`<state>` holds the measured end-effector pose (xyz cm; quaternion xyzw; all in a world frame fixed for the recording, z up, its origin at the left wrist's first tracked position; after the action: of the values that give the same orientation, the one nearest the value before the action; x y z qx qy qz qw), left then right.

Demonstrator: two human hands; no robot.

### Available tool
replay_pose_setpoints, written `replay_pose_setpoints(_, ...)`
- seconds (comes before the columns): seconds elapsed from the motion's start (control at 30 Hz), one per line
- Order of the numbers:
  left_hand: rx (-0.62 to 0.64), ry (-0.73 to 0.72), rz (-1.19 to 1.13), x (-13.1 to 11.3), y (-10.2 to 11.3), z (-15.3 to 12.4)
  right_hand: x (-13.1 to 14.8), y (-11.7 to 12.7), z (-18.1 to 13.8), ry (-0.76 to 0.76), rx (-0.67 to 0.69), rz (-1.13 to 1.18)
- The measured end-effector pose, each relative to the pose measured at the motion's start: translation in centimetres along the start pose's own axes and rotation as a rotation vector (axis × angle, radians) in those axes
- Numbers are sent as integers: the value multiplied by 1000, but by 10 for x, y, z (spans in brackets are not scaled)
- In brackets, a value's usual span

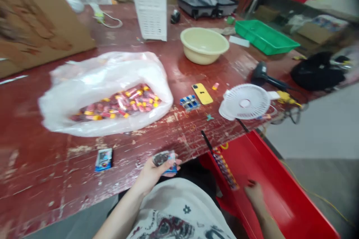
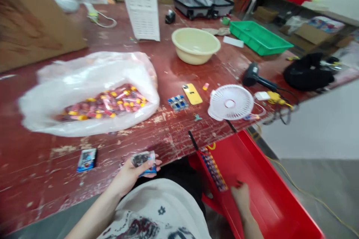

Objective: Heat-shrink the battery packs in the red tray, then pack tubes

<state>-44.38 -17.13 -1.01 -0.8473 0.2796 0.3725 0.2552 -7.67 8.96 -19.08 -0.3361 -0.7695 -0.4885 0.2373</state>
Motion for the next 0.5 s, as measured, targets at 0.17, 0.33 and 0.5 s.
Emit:
replay_pose_setpoints(0.17, -163, -47, -141, 2, 46, -3, 195, -57, -55, 811, 17, 31)
replay_pose_setpoints(0.33, -350, -142, -238, -8, 97, -33, 362, -228, -242, 1574, 674, -3)
replay_pose_setpoints(0.5, -556, -193, -331, -8, 141, -78, 411, -333, -351, 1772, 828, -211)
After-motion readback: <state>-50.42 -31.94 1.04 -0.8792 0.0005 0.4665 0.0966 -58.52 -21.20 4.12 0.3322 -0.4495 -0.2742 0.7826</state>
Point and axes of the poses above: each hand's wrist, its own z-axis towards the middle knuckle, its own y-axis out of the back of the hand, x = y × z, the point moved 10 cm from there along z, towards the middle knuckle, and after that the axes turned 2 degrees about x, right-handed, at the moved point
